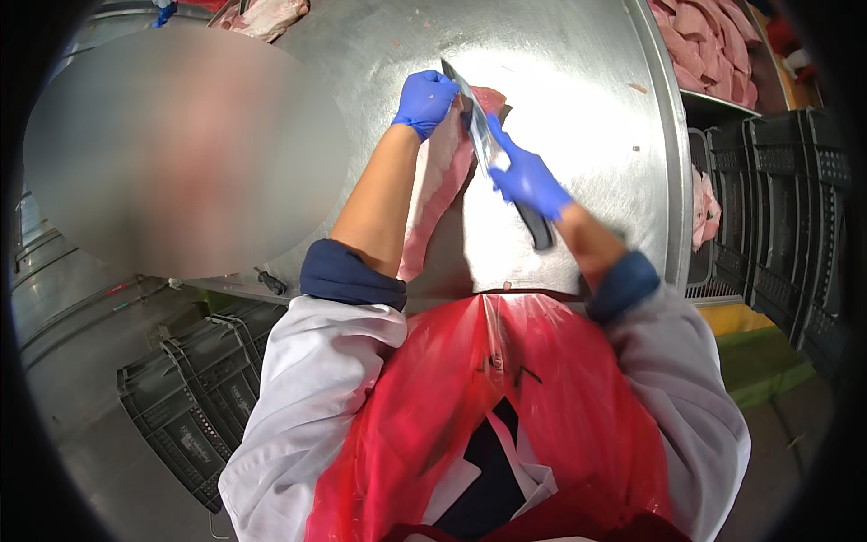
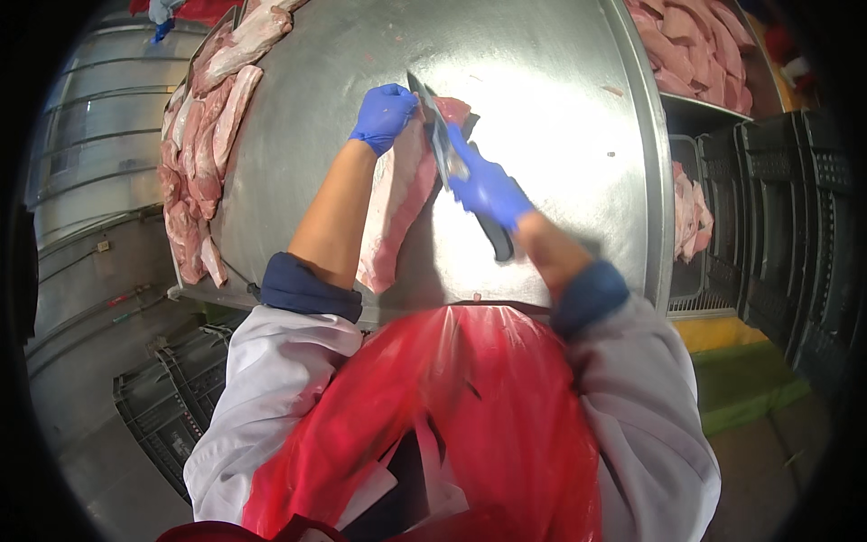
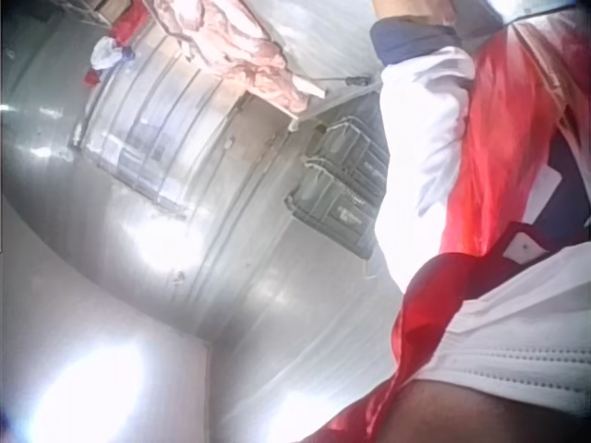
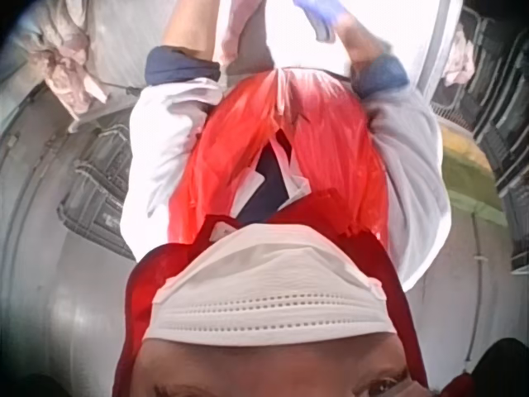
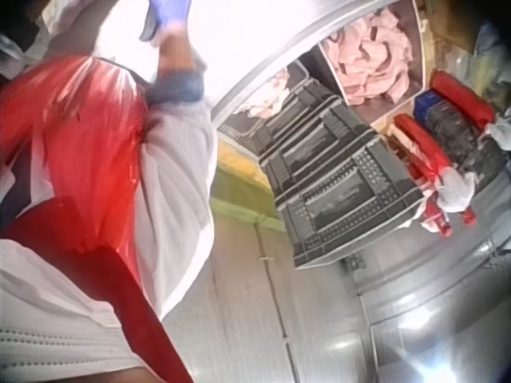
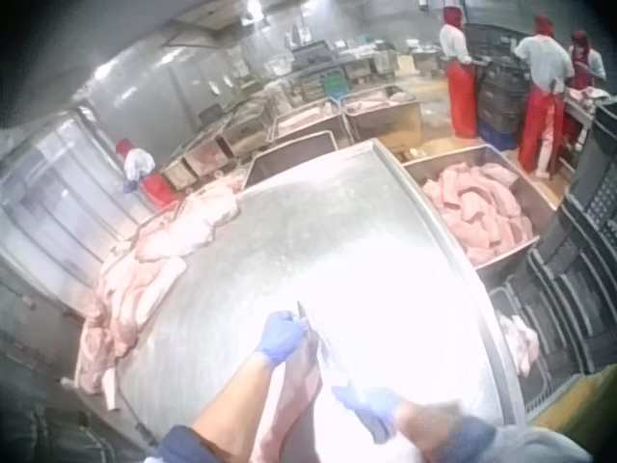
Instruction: The person trims fat and connective tissue from large cuts of raw meat using a knife on a stainless steel table. They repeatedly pick up pieces, trim them, and place the trimmed portions into a nearby container.
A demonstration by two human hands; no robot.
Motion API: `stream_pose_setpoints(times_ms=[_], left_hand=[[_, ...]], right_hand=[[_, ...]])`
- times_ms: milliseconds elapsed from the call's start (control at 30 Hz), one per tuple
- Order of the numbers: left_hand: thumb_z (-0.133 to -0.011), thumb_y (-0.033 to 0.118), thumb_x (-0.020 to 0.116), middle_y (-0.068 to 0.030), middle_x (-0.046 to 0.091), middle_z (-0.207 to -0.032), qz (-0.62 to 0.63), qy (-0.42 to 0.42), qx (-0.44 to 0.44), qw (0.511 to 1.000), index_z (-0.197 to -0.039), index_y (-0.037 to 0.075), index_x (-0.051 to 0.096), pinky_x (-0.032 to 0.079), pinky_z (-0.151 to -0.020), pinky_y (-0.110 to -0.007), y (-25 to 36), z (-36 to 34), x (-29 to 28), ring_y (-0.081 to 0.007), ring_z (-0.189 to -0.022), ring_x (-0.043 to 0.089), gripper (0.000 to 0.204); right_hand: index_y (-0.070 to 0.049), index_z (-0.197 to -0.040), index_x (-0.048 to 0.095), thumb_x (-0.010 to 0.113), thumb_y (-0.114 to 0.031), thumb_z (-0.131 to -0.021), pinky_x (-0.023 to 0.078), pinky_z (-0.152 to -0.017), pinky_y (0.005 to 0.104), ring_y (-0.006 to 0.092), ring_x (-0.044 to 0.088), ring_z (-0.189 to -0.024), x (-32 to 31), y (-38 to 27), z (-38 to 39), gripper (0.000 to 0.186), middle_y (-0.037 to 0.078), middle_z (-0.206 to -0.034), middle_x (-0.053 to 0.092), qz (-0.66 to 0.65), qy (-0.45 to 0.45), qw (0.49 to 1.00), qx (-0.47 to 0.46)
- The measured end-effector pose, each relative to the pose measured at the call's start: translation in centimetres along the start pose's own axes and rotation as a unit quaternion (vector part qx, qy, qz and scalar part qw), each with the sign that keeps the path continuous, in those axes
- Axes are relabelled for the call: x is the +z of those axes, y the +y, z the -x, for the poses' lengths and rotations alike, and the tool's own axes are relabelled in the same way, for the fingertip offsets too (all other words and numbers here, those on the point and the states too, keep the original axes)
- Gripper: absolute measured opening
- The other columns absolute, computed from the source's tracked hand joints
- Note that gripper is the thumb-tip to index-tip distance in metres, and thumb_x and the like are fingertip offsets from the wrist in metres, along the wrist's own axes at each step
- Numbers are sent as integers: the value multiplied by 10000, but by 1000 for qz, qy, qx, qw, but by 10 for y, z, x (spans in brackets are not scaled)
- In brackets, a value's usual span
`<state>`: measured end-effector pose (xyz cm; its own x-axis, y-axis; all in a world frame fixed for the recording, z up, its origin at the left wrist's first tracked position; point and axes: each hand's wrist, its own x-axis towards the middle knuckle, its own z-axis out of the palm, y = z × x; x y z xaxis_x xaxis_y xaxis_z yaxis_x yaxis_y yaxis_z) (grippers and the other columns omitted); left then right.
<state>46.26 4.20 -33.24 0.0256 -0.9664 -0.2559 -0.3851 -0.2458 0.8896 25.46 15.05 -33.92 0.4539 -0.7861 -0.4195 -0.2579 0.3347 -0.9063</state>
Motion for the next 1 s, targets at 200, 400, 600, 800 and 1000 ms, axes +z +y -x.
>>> stream_pose_setpoints(times_ms=[200, 400, 600, 800, 1000], left_hand=[[-844, 52, 641, -68, 687, -780, -38, -46, 14, 998, -800, 7, 676, 489, -636, -289, 8, -11, -3, -133, -690, 619, 72], [-844, 71, 650, -13, 622, -744, -33, -32, -8, 999, -773, 28, 658, 450, -637, -253, 17, -3, -18, -94, -675, 534, 83], [-849, 71, 648, -12, 617, -729, -78, -79, 7, 994, -751, 35, 652, 450, -628, -245, 37, 1, -11, -93, -662, 536, 105], [-856, 74, 650, -13, 599, -713, 35, -60, -9, 998, -742, 46, 639, 431, -599, -241, 24, -1, -23, -91, -629, 516, 118], [-848, 50, 642, -1, 567, -702, 57, -66, -21, 996, -746, 53, 611, 404, -579, -222, 38, 11, -23, -77, -620, 488, 107]], right_hand=[[-284, -1620, 214, 547, -187, -954, 567, -704, 338, 194, 656, -706, -14, -3, -67, 751, 122, -905, 671, 69, 28, 994, -81], [-279, -1613, 238, 564, -142, -949, 596, -621, 307, 174, 643, -640, -16, -22, -7, 752, 111, -871, 664, 70, -61, 996, 12], [-284, -1593, 289, 476, -175, -1001, 544, -579, 331, 167, 617, -609, -23, -46, -68, 630, 106, -722, 607, 121, -55, 991, 11], [-366, -1609, 215, 450, -117, -952, 552, -581, 296, 151, 601, -579, -36, -17, -16, 742, 68, -723, 599, 124, -104, 986, 25], [-372, -1609, 205, 493, -135, -931, 548, -553, 296, 148, 602, -567, -30, -22, -40, 774, 69, -720, 608, 151, -112, 982, -1]])
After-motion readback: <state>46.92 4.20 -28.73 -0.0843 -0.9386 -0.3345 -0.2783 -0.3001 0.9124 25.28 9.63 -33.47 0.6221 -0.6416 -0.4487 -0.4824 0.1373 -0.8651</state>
